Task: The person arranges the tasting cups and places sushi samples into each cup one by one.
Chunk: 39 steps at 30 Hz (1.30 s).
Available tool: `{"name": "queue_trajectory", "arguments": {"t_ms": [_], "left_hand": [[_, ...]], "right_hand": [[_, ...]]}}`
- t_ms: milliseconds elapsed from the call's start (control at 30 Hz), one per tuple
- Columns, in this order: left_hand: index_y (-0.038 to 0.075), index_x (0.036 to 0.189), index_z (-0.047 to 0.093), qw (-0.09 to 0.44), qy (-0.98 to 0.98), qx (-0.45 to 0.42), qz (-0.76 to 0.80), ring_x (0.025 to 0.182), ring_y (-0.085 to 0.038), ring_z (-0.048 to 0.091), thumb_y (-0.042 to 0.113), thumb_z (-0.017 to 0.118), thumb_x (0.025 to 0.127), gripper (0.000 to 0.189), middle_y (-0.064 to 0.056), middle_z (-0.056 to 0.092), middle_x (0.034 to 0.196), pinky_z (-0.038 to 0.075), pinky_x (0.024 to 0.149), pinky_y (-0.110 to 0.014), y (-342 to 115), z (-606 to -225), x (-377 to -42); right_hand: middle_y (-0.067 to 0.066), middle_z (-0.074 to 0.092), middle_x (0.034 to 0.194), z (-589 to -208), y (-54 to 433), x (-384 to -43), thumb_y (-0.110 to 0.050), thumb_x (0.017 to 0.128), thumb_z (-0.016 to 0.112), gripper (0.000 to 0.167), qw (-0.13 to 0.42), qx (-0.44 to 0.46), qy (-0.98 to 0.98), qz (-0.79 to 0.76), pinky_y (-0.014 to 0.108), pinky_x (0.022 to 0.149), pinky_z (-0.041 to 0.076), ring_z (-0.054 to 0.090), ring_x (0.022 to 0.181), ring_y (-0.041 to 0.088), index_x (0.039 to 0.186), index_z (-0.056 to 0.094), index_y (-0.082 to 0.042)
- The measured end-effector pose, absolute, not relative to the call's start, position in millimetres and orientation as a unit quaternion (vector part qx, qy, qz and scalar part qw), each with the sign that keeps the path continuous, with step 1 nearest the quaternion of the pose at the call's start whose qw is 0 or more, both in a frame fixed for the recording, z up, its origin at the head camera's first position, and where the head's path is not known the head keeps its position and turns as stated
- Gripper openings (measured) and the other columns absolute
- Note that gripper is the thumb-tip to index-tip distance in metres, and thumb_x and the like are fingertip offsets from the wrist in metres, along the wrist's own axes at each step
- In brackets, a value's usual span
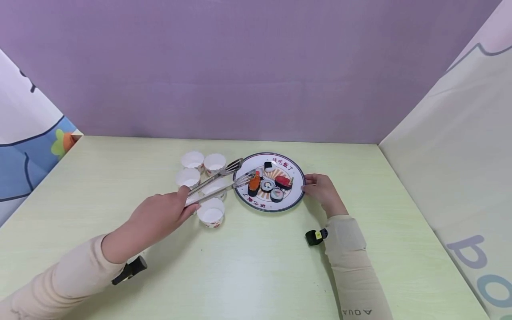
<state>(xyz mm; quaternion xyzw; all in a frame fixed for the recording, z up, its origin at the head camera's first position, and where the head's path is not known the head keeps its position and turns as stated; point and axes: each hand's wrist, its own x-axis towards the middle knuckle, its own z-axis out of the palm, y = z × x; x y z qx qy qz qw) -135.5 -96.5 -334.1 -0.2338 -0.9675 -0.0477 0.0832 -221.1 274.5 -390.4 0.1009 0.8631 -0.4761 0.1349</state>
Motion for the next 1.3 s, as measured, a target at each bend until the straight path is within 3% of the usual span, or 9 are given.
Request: {"name": "queue_trajectory", "arguments": {"t_ms": [167, 500, 1300], "left_hand": [[-0.002, 0.093, 0.048, 0.069, -0.967, -0.24, -0.045, 0.042, -0.021, 0.047, 0.033, 0.059, 0.092, 0.036, -0.004, 0.045, 0.054, 0.037, 0.038, -0.035, -89.5, -334.9, -134.2], [0.001, 0.086, 0.046, 0.031, -0.97, -0.239, -0.035, 0.044, -0.02, 0.046, 0.036, 0.057, 0.093, 0.038, -0.003, 0.044, 0.055, 0.037, 0.039, -0.035, -78.9, -335.8, -133.4], [0.0, 0.088, 0.049, 0.027, -0.971, -0.239, -0.012, 0.046, -0.02, 0.048, 0.034, 0.06, 0.092, 0.036, -0.003, 0.045, 0.053, 0.041, 0.041, -0.035, -68.9, -346.7, -135.0]], "right_hand": [[0.025, 0.046, 0.131, -390.5, 273.9, -220.9, -0.002, 0.093, 0.053, 0.05, 0.136, 0.102, 0.863, -0.476, 0.034, 0.095, 0.045, 0.051, 0.111, 0.029, 0.138, 0.036, 0.008], [0.026, 0.046, 0.13, -390.6, 275.9, -221.0, -0.001, 0.092, 0.052, 0.049, 0.132, 0.088, 0.865, -0.477, 0.021, 0.084, 0.048, 0.052, 0.108, 0.027, 0.137, 0.036, 0.01], [0.024, 0.047, 0.129, -386.4, 272.6, -217.7, -0.004, 0.093, 0.052, 0.05, 0.14, 0.087, 0.869, -0.466, 0.034, 0.094, 0.045, 0.051, 0.109, 0.028, 0.139, 0.036, 0.008]]}}
